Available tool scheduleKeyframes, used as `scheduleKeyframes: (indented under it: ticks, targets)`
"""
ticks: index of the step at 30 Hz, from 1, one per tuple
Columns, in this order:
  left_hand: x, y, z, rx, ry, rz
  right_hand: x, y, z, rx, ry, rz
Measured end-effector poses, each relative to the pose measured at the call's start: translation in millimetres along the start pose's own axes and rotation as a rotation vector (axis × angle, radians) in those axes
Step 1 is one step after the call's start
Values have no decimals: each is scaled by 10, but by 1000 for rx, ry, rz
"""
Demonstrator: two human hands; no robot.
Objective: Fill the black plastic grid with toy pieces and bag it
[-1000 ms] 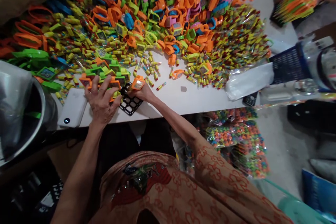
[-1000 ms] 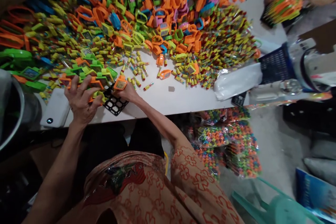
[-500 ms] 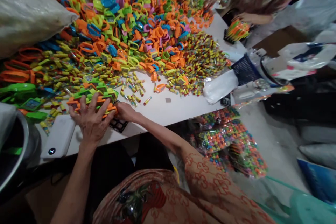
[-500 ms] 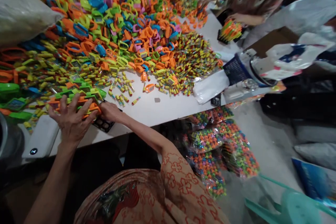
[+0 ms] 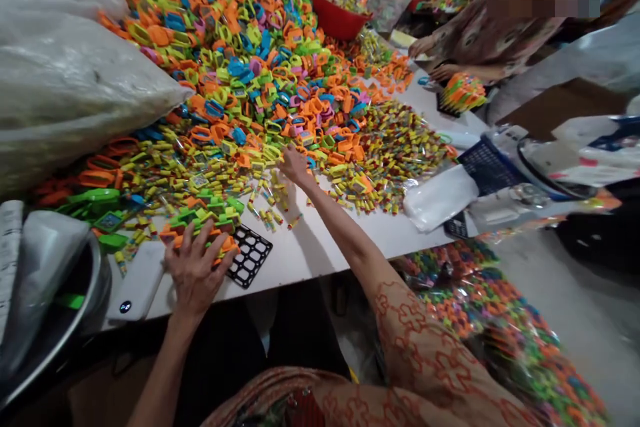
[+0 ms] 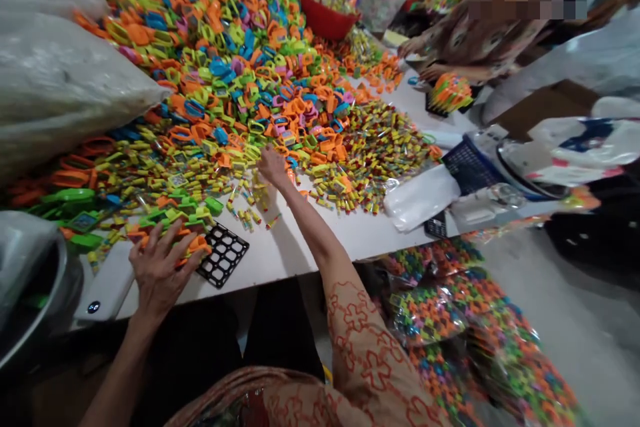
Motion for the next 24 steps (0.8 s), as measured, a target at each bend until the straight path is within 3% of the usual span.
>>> scheduleKeyframes:
  ticks: [2,5,8,13,17,21,24]
  targets:
    - [78,31,60,29,-40,-31,-125,-56,-245,28,4,-53]
    - [133,80,100,73,-88,-46,-242,-116,-339,-84,-28,-26]
    - [88,85,92,90,-98,-31,-294,-146,-215,-150,-44,0]
    - [-42,46,70,149,-67,-4,-221,-162,20,-121,17,-51]
    - [-75,62,72,215,-3,-20,-99,15,128,-103,-271,-79]
    - [-84,59,67,300,90,-57,-229,560,70,16,-781,-390]
    - [-103,31,65,357,150,-87,-454,1068,-122,50,-956,-640]
Point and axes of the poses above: each hand's wrist, its own y-axis away from the middle knuckle, its own x-axis out of the back of the hand, z = x × y, the point moved 2 cm from there along -y, towards the middle knuckle, and after that the axes turned 10 degrees about -x, right-handed, at the moved point
